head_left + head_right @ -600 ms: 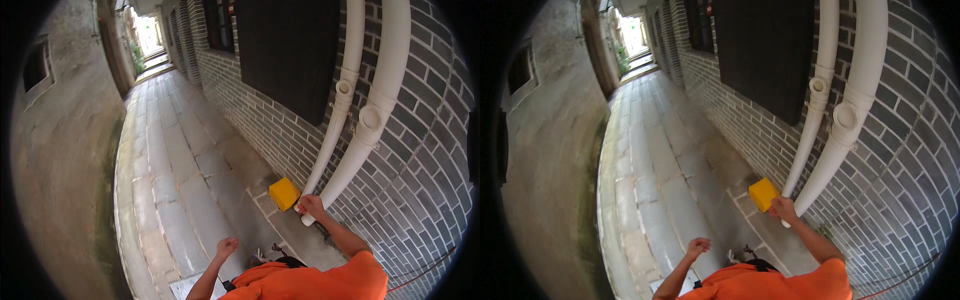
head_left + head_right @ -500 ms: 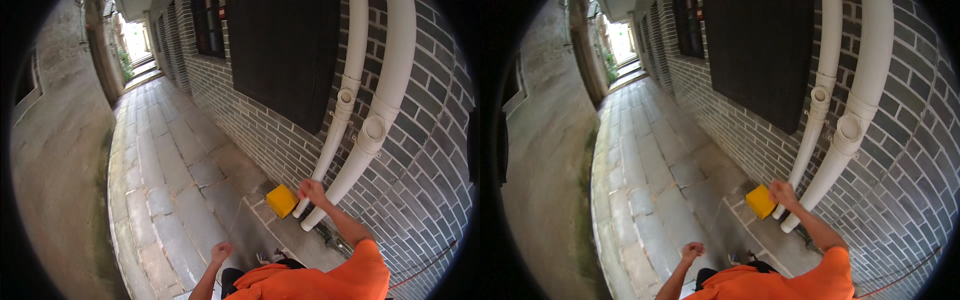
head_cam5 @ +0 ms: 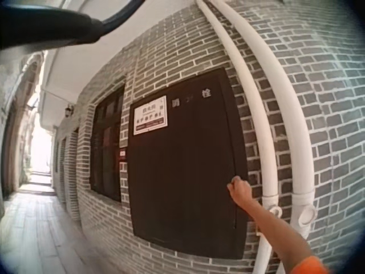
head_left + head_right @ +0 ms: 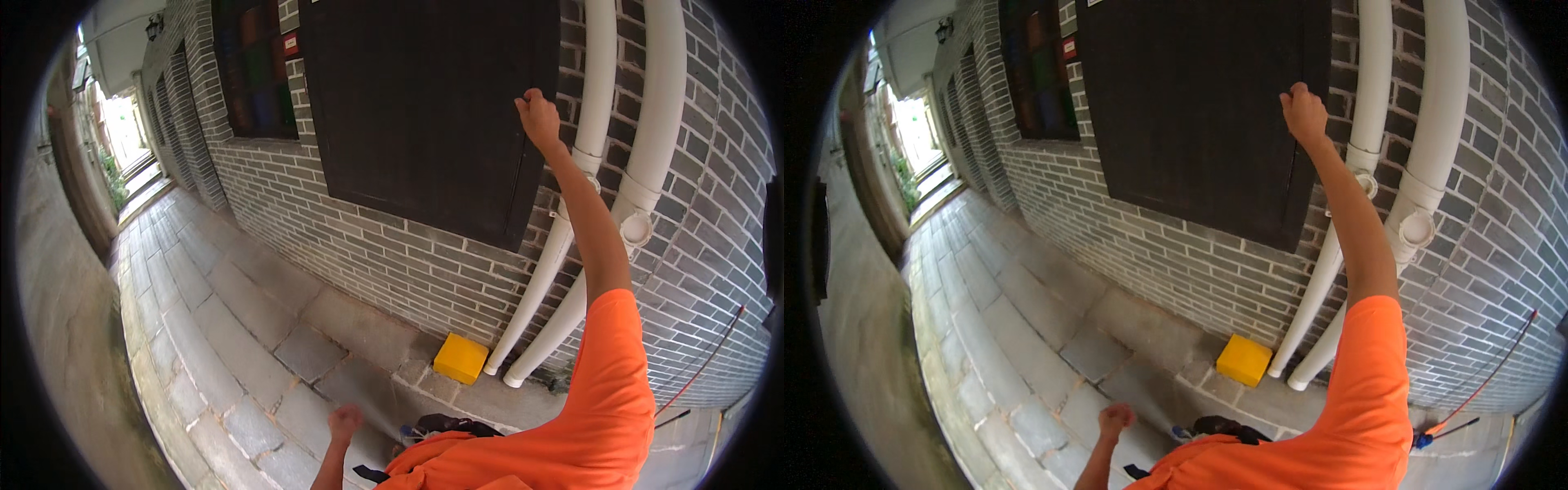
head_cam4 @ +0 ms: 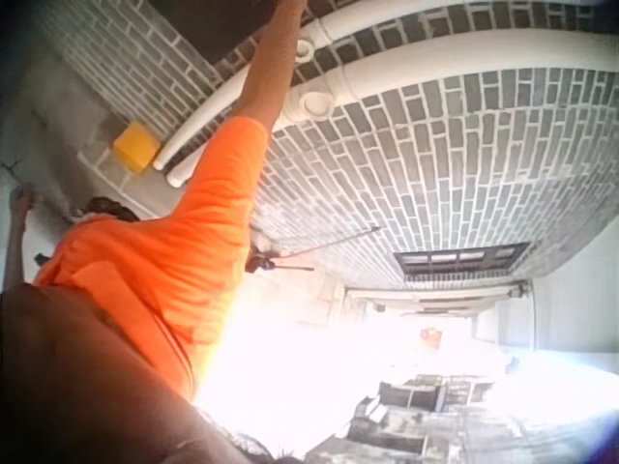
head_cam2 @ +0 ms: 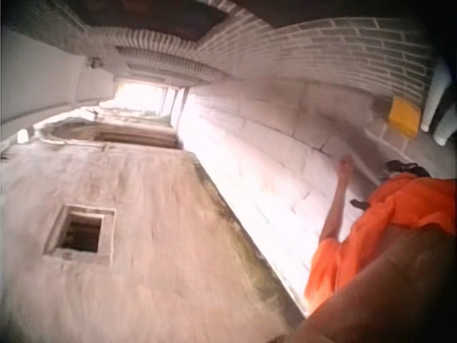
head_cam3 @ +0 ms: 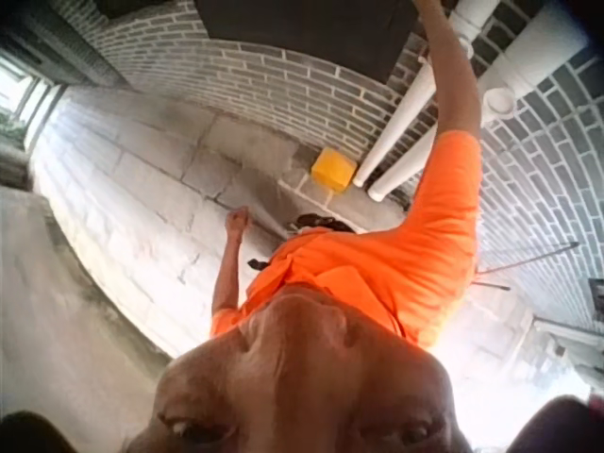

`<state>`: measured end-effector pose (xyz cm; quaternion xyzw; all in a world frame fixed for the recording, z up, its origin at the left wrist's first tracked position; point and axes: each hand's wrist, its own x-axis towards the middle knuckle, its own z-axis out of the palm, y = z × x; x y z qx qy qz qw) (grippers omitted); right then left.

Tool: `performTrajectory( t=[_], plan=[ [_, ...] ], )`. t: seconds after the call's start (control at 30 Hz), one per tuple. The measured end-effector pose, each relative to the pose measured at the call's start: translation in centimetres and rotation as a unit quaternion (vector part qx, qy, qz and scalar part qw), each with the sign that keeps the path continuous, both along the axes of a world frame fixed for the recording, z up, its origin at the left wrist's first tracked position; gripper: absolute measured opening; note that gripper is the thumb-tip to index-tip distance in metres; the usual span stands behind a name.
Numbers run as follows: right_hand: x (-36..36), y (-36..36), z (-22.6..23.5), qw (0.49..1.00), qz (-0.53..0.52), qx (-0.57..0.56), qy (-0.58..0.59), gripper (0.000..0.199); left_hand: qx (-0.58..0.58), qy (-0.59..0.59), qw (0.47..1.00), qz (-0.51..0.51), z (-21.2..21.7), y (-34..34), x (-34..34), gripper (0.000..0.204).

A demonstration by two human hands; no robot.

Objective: The person opens a red fire hose cabinet, uncoils a black hose, and sprays water onto a stone-paved alleyway. They systematically wet the ground and the base of the walls along the narrow passage.

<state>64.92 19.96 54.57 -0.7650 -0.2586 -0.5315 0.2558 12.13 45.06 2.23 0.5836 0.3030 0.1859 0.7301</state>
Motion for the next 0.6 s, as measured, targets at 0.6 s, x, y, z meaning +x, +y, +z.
performTrajectory(
  t=[0.6],
  plan=[
    [8.9,5.4,6.7,0.975,-0.218,0.031,-0.028,0.023,0.043,0.091,0.994,-0.04,-2.0,21.7,7.9,0.015]
  ],
)
